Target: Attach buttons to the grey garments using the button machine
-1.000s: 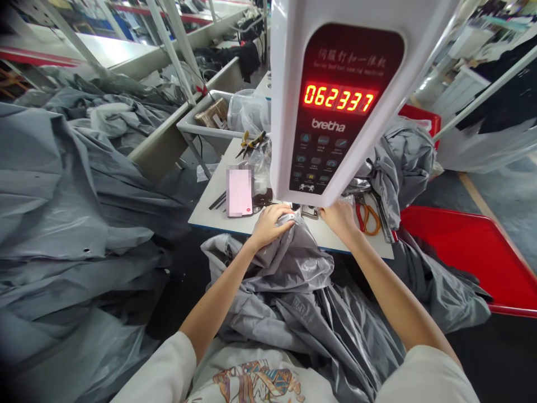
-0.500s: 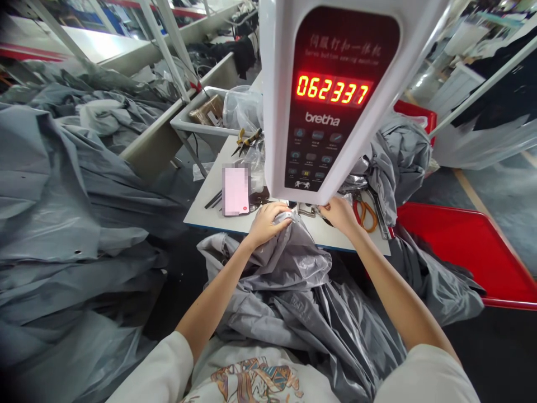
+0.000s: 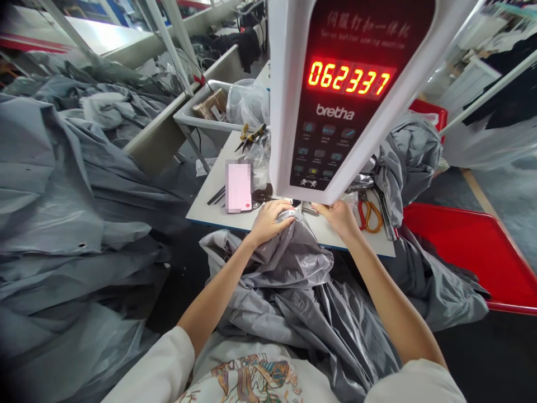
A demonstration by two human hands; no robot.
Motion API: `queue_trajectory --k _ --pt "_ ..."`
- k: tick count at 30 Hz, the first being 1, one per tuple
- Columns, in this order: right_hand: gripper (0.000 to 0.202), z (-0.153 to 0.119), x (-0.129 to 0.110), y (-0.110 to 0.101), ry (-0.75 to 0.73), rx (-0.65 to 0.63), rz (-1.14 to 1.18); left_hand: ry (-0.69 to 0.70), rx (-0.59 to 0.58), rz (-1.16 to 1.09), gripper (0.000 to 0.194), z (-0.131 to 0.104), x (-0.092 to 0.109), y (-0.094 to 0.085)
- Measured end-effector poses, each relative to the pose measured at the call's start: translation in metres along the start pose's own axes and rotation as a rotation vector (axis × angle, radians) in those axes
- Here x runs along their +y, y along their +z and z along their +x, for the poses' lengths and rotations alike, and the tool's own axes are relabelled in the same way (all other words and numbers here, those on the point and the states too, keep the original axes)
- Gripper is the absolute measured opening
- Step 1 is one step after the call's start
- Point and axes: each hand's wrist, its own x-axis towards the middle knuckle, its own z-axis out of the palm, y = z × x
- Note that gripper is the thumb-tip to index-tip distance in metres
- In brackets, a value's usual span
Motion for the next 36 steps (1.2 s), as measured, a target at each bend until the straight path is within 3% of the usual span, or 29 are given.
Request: queue_trajectory --k 4,12,18,24,30,36 --pt "0.028 -0.012 -0.013 0.02 -0.009 -0.097 0.058 0.003 0.005 -0.004 0.026 0.0 0.0 0.0" --pt "0.02 -0.018 -0.021 0.042 -0.287 0.001 -0.288 -0.006 -0.008 0.008 0.028 0.0 -0.002 0.002" --pt "0.015 -0.019 -0.019 0.043 -0.491 -0.023 -0.373 -0.005 0.0 0.011 0.027 0.001 -0.003 0.002" --pt "0.025 -0.025 -0.011 0.042 -0.677 -0.059 -0.567 -0.028 -0.019 0.001 0.026 0.0 0.0 -0.001" --pt "0.032 -0.03 -0.004 0.037 -0.738 -0.131 -0.655 -0.023 -0.02 0.019 0.027 0.0 -0.002 0.001" --pt "0.04 -0.035 -0.005 0.043 -0.722 -0.112 -0.669 -0.017 -0.012 0.016 0.026 0.0 -0.001 0.001"
